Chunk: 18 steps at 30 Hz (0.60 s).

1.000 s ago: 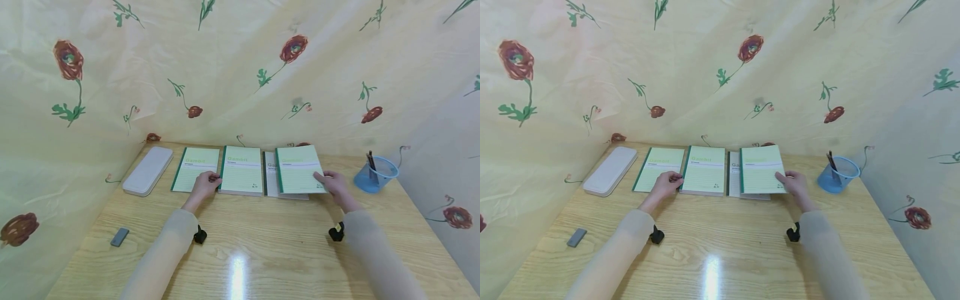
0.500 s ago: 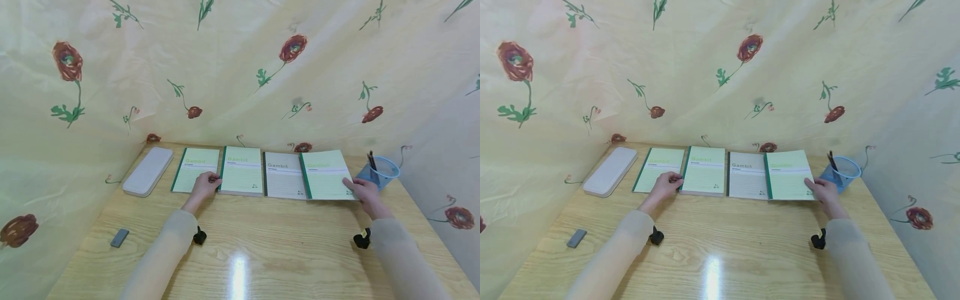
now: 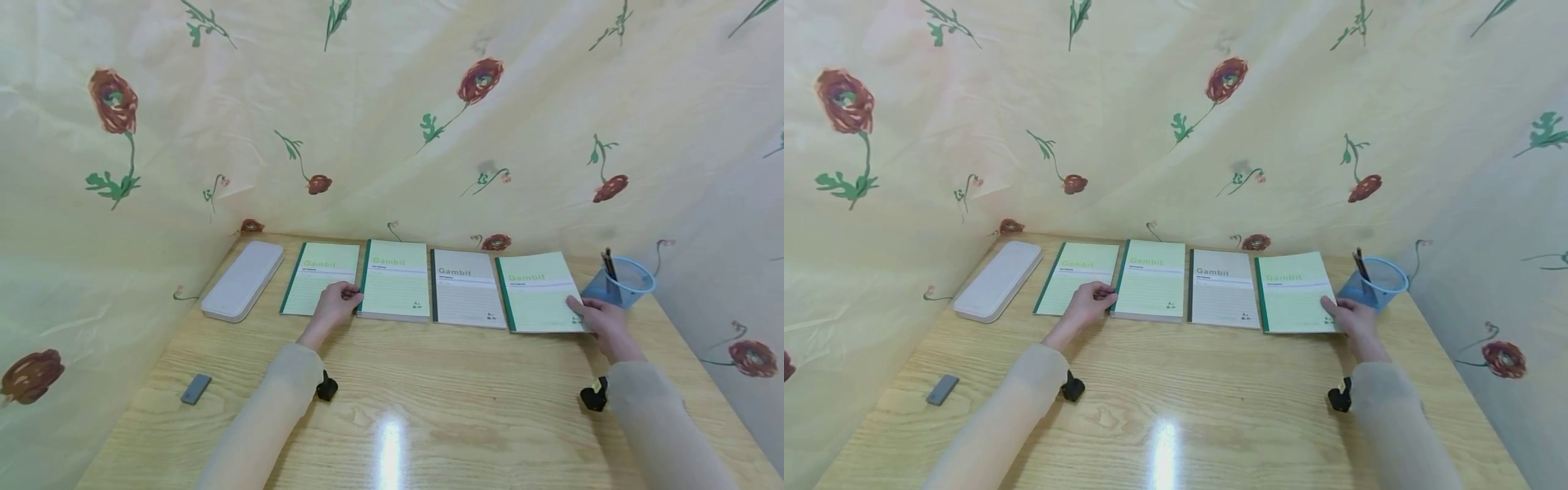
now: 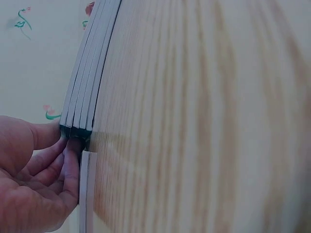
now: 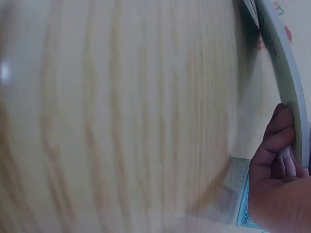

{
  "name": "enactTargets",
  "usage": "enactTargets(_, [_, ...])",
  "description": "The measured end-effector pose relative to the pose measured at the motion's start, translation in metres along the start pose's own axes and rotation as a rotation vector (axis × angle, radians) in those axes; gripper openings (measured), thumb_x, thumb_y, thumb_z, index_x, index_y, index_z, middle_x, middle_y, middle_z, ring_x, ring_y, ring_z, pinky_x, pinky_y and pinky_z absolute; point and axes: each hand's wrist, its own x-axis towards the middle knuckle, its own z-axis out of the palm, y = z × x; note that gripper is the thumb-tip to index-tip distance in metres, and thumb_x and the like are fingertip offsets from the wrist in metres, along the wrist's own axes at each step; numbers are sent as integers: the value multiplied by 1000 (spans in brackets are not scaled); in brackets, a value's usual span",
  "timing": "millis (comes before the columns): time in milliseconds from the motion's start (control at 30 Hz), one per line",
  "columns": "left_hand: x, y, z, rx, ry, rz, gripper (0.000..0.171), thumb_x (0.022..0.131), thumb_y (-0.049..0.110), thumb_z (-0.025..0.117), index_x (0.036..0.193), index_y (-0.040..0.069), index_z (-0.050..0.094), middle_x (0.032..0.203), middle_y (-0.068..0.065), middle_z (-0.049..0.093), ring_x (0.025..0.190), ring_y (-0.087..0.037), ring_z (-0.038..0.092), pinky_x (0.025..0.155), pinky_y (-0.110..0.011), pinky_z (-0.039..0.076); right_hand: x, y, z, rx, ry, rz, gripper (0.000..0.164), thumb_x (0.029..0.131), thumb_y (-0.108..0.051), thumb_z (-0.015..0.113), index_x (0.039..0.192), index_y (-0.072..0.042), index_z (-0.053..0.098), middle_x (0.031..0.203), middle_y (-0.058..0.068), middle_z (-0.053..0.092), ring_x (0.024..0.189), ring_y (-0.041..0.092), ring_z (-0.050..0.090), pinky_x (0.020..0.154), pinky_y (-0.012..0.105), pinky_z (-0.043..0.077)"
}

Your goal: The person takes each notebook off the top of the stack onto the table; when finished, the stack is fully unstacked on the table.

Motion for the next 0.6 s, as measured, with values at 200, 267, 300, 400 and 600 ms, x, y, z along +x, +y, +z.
enactTargets(200, [-1, 1, 0, 0, 5, 0, 24, 98, 12, 64, 117, -3, 66, 109, -15, 67, 102, -28, 62, 89, -40, 51, -2, 4, 5, -6, 47, -8, 88, 96, -54, 55, 150, 10, 30, 150, 28, 31, 124, 35, 39, 101, 47, 38])
enactTargets(267, [-1, 1, 0, 0, 6, 2, 24, 98, 12, 64, 116, -3, 66, 109, -15, 67, 101, -28, 62, 89, -40, 51, -3, 4, 7, -9, 63, -18, 87, 96, -53, 55, 149, 12, 31, 151, 30, 30, 130, 38, 35, 107, 51, 35])
enactTargets(300, [-1, 1, 0, -1, 6, 0, 24, 98, 12, 64, 116, -3, 66, 109, -15, 67, 102, -28, 62, 89, -40, 51, -4, 4, 8, -12, 69, -21, 87, 96, -53, 55, 148, 12, 31, 152, 31, 29, 131, 40, 34, 110, 52, 32])
enactTargets(400, [-1, 1, 0, -5, 6, -2, 24, 98, 12, 64, 116, -3, 66, 108, -15, 67, 101, -28, 62, 89, -40, 51, -6, 3, 11, -24, 78, -24, 87, 95, -52, 58, 147, 13, 32, 151, 32, 30, 133, 42, 33, 111, 54, 30])
enactTargets(600, [-2, 1, 0, -13, 3, -2, 23, 99, 11, 63, 116, -3, 66, 108, -15, 66, 101, -28, 62, 89, -40, 51, -10, 1, 13, -107, 80, -34, 84, 96, -48, 60, 146, 14, 33, 149, 34, 32, 131, 44, 34, 109, 55, 33])
